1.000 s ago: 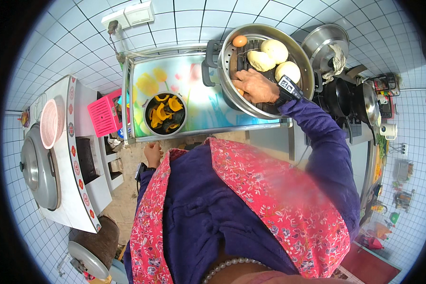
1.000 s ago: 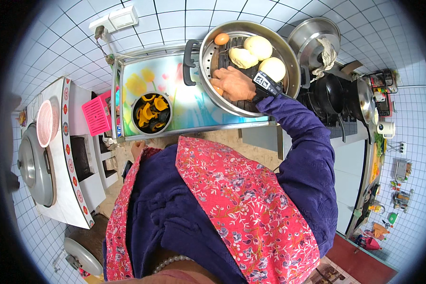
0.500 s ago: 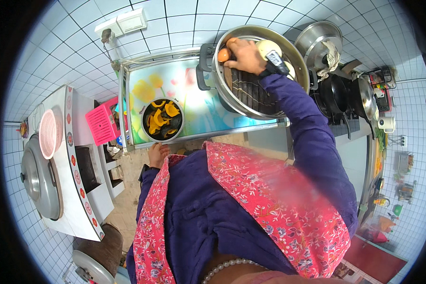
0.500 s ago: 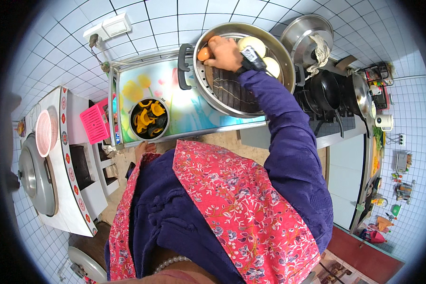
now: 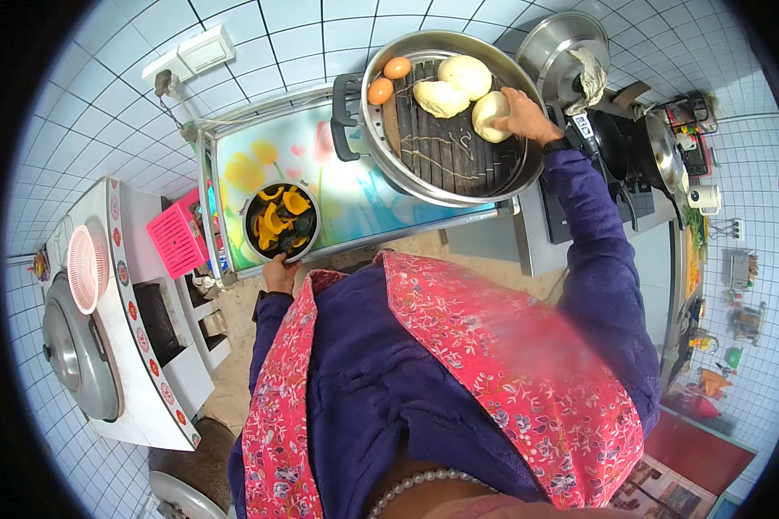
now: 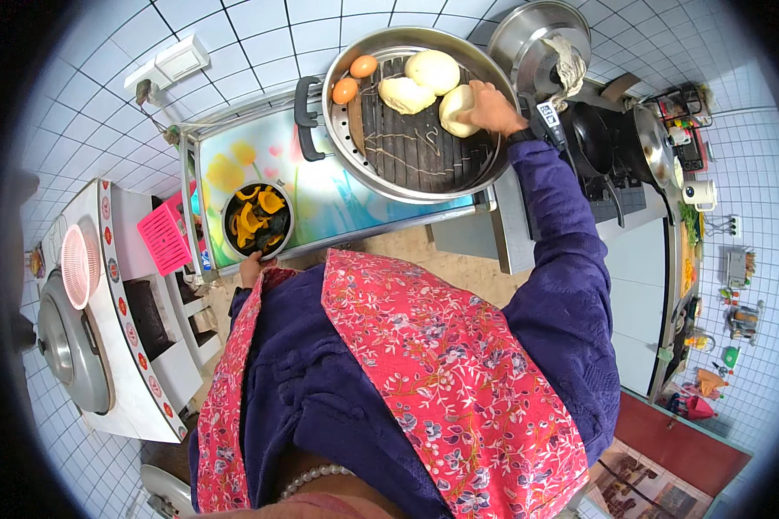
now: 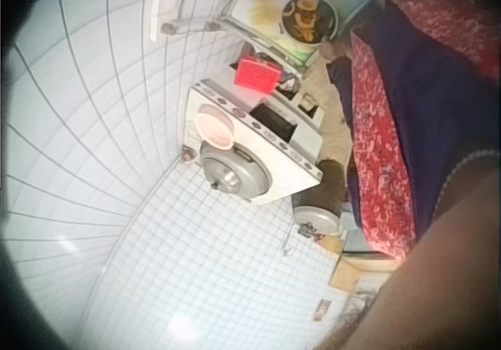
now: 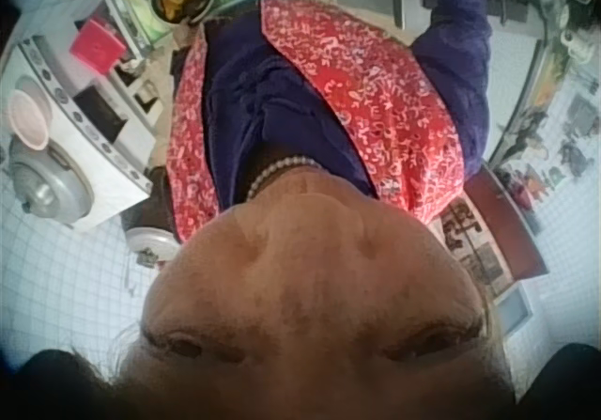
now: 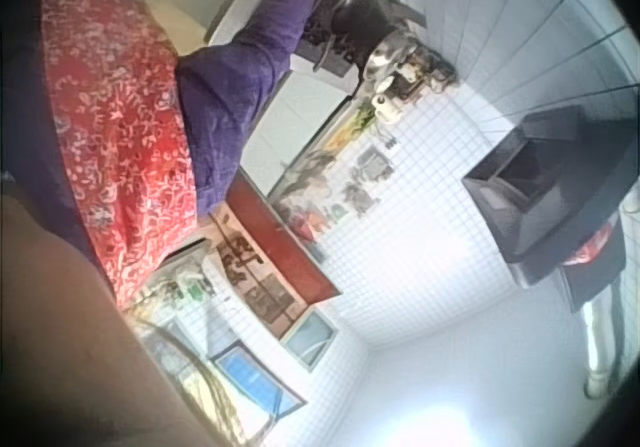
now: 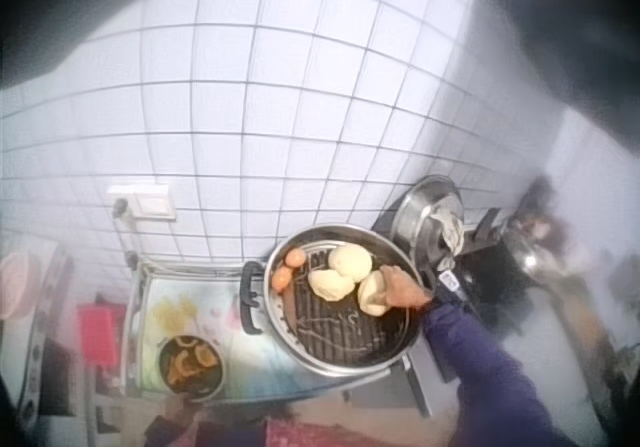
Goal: The person places small yellow pieces on a window sill, then moves to a kitchen counter to peel and chop yellow squash. The peeled skins are collected in a bowl, and the chopped pieces are placed into a steamer pot on the stove.
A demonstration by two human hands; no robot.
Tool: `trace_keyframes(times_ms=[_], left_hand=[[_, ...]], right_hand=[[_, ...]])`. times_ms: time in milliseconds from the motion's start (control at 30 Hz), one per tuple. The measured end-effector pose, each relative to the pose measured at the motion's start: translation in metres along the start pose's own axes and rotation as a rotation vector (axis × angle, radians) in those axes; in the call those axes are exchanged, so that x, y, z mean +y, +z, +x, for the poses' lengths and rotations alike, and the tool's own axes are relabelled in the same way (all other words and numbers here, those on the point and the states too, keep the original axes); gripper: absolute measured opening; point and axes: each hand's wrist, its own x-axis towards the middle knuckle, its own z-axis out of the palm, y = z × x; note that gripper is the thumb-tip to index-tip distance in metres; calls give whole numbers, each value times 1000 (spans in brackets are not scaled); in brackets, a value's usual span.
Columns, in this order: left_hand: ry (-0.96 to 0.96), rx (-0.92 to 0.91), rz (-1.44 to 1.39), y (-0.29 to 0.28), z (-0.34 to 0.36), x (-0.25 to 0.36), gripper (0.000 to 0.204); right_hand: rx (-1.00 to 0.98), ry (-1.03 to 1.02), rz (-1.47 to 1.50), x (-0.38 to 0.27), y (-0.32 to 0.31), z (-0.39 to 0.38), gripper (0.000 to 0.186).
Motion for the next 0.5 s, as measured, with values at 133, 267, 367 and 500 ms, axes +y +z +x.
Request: trace_keyframes(times_ms=[133, 267, 367, 500], left_hand=[[27, 49, -7, -4, 7, -1, 13], [110, 62, 105, -12, -12, 21, 10], [154, 27, 161, -13, -56, 73, 9], [188, -188, 256, 27, -132, 163, 24]], right_hand=[[-7, -79, -60, -1, -7, -4, 87], [118, -45, -158, -15, 11, -16, 94], [84, -15, -193, -19, 13, -18, 100], [183, -138, -270, -26, -2, -17, 92]])
